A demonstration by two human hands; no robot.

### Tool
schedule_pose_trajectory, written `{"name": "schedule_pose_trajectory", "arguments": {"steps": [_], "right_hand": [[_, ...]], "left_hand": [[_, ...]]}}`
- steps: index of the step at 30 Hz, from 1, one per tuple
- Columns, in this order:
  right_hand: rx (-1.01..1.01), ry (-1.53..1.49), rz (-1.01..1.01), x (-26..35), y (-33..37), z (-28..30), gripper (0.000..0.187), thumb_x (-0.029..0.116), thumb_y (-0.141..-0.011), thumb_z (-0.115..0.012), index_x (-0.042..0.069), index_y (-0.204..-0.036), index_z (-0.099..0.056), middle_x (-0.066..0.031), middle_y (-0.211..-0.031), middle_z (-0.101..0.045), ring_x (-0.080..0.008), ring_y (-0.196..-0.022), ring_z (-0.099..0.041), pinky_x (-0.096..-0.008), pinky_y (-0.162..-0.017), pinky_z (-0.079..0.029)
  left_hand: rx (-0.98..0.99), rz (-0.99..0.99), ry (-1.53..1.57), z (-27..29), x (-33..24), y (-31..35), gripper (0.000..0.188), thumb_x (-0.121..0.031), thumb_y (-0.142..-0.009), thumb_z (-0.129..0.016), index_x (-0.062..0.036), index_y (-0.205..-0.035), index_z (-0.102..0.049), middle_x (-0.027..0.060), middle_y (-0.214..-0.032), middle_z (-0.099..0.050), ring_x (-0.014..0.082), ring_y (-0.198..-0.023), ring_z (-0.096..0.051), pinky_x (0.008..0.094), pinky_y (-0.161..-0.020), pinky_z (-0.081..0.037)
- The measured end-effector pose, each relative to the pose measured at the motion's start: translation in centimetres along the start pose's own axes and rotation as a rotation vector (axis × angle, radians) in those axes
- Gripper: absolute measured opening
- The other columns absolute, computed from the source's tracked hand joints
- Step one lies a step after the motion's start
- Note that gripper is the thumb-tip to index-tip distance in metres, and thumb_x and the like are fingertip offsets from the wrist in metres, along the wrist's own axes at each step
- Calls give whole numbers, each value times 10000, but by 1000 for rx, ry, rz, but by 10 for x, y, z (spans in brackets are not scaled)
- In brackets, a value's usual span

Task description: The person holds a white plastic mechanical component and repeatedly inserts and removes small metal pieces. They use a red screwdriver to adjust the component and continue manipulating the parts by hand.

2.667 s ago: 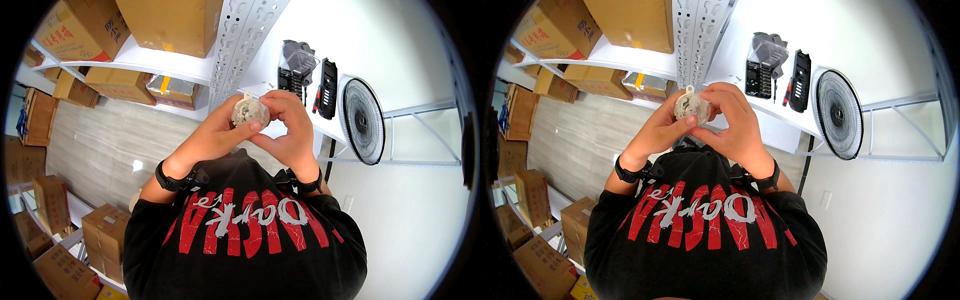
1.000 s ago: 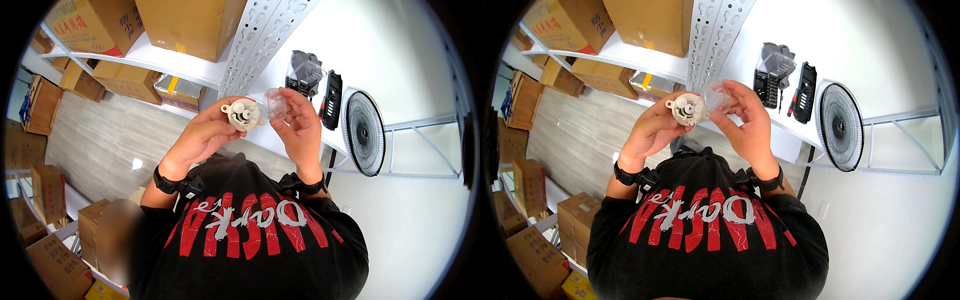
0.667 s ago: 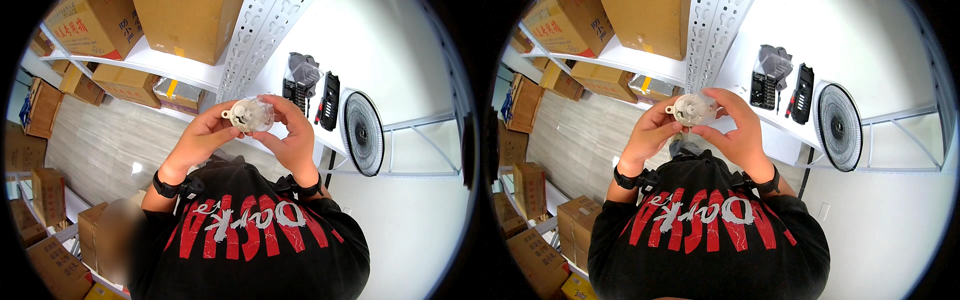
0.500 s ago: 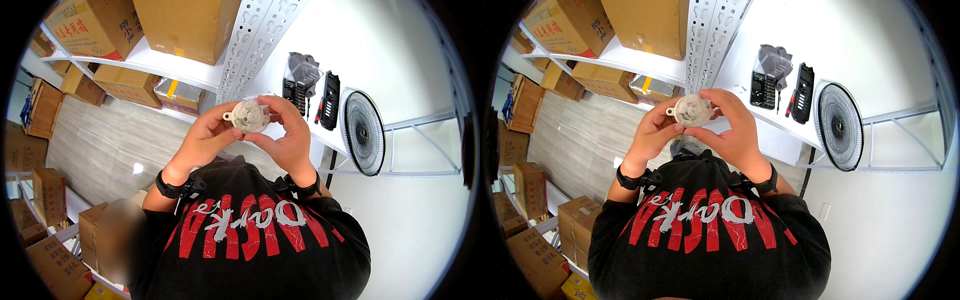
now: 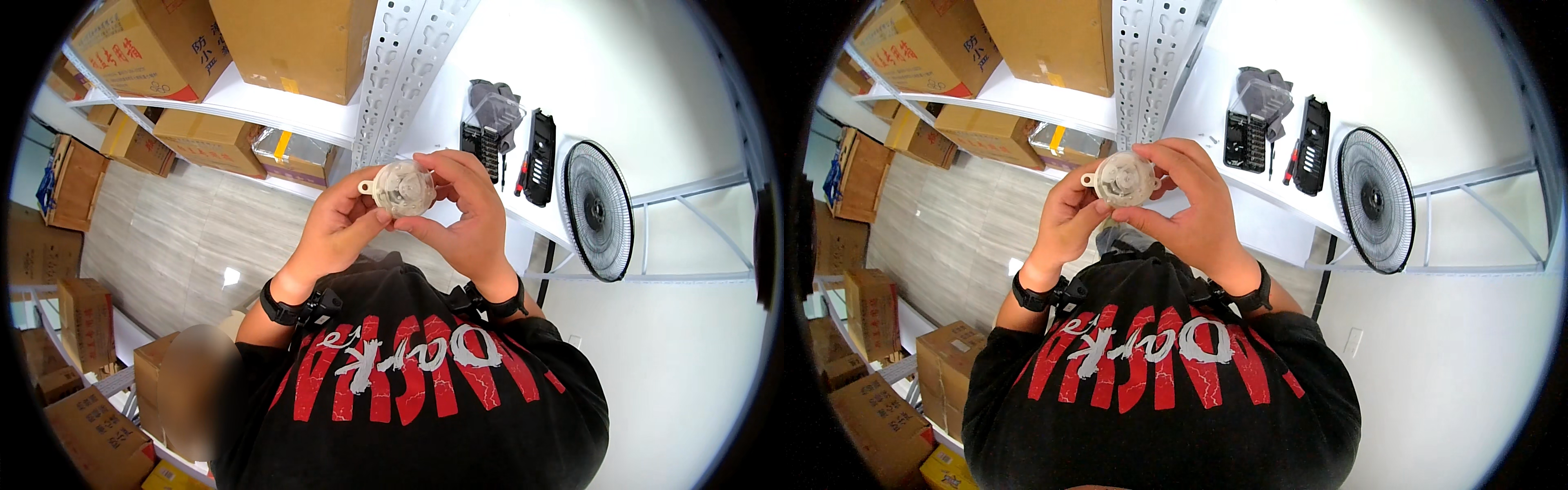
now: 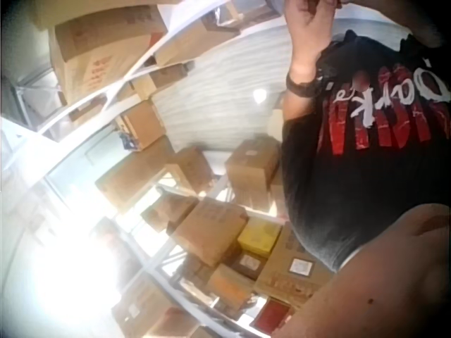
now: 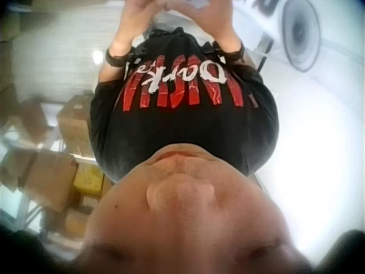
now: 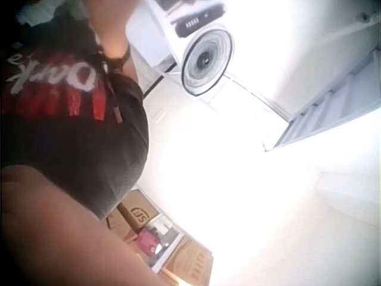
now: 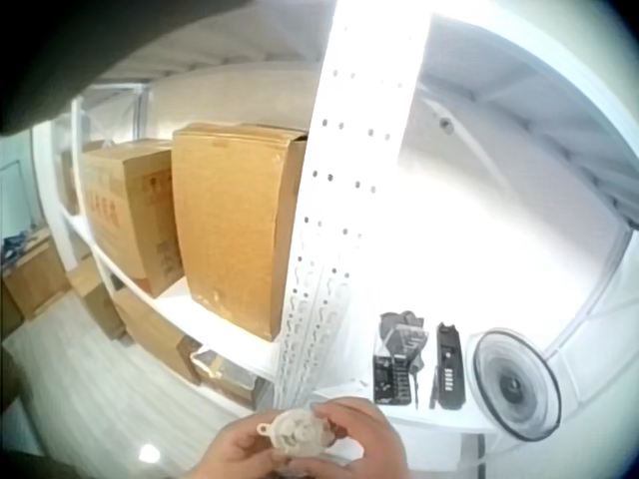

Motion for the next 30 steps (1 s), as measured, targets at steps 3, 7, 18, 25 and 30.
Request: {"name": "schedule_pose_trajectory", "arguments": {"steps": [3, 7, 18, 25, 30], "right_hand": [[13, -12, -16, 0, 0, 0, 614, 229, -662, -871, 48, -1189, -614, -87, -1126, -575, -172, -907, -609, -271, -719, -526], [14, -32, -11, 1, 0, 1, 608, 209, -663, -871, 47, -1189, -613, -89, -1129, -575, -176, -908, -616, -277, -726, -535], [-21, 27, -28, -5, -4, 7, 575, 211, -663, -868, 50, -1151, -610, -80, -1082, -581, -169, -847, -606, -276, -722, -523], [-26, 92, 4, -1, -10, 7, 569, 226, -665, -867, 47, -1140, -610, -79, -1051, -596, -174, -851, -604, -279, -716, -519], [-25, 128, 13, 0, -13, 4, 577, 241, -661, -870, 43, -1138, -614, -85, -1043, -599, -179, -853, -603, -278, -704, -516]], "left_hand": [[2, -20, -3, -3, -3, -1, 417, 39, -917, -493, 11, -1332, -461, 82, -1194, -589, 127, -1025, -584, 275, -824, -494], [-7, -22, 4, -1, 0, -1, 414, 49, -911, -487, 12, -1323, -470, 87, -1211, -582, 136, -1051, -585, 279, -840, -496], [66, 89, -44, 2, 14, -10, 390, 23, -925, -536, 16, -1311, -488, 75, -1140, -600, 131, -1032, -591, 274, -866, -486], [62, 97, 106, 6, 18, -12, 421, 31, -931, -533, 34, -1347, -468, 97, -1220, -593, 165, -1099, -587, 314, -942, -479], [33, 114, 92, 16, 20, -12, 460, 18, -902, -590, 33, -1346, -470, 104, -1229, -605, 177, -1121, -585, 336, -982, -467]]}}
Point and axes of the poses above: each hand's wrist, its own y-axis away from the middle knuckle, its own z-axis out of the back of the hand, x = y × z, the point moved 10 cm from there along -y, towards the middle knuckle
